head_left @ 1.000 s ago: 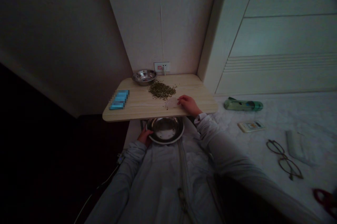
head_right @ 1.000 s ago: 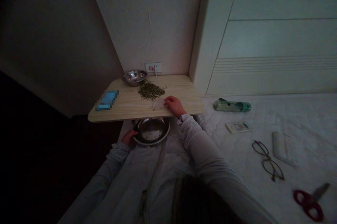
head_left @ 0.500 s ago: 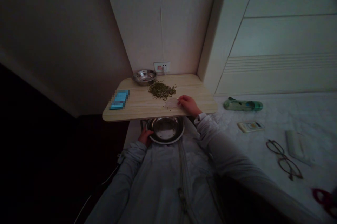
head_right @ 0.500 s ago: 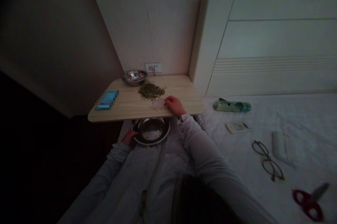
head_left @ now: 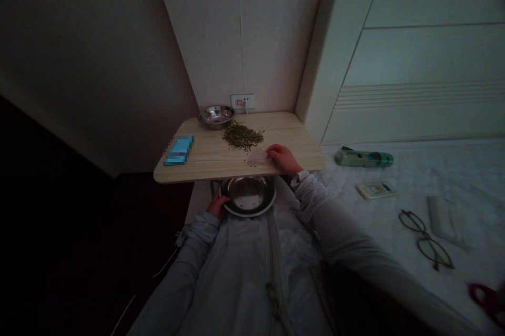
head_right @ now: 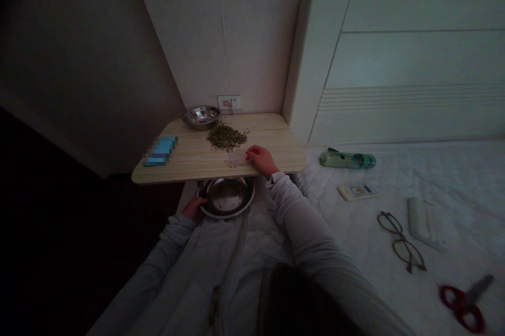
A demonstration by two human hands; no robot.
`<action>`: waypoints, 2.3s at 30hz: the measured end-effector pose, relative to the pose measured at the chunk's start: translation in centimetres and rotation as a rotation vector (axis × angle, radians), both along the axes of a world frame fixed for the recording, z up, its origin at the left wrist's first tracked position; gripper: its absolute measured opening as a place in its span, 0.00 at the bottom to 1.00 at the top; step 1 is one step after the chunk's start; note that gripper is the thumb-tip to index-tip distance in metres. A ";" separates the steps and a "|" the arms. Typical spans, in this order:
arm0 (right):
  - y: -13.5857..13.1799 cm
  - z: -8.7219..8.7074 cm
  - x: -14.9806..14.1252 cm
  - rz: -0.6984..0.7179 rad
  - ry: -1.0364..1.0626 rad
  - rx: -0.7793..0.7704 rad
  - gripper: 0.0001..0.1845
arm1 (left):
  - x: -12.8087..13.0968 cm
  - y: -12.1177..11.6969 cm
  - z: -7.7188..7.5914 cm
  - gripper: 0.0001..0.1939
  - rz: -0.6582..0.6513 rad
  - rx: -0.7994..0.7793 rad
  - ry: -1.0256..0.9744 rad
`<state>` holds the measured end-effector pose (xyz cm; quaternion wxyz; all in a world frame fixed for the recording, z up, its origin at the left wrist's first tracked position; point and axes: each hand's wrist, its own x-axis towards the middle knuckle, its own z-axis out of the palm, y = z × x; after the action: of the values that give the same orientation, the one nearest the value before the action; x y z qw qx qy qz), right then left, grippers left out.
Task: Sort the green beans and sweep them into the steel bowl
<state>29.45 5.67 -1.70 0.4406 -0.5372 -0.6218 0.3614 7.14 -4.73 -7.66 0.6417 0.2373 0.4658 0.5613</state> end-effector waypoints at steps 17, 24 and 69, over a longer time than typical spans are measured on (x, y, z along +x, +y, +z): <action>0.4 -0.6 0.3 0.042 -0.077 0.019 0.08 | -0.3 0.4 -1.0 0.29 -0.012 0.020 0.036; 0.5 -0.8 0.3 0.066 -0.083 0.006 0.08 | -0.4 0.4 -1.1 0.29 -0.031 0.030 0.021; -0.1 0.2 0.0 -0.140 -0.017 0.034 0.08 | -0.2 -0.4 1.5 0.24 -0.041 0.095 0.066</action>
<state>29.45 5.62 -1.47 0.4687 -0.5747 -0.5925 0.3145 6.93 -5.15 -6.12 0.6252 0.2953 0.4544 0.5616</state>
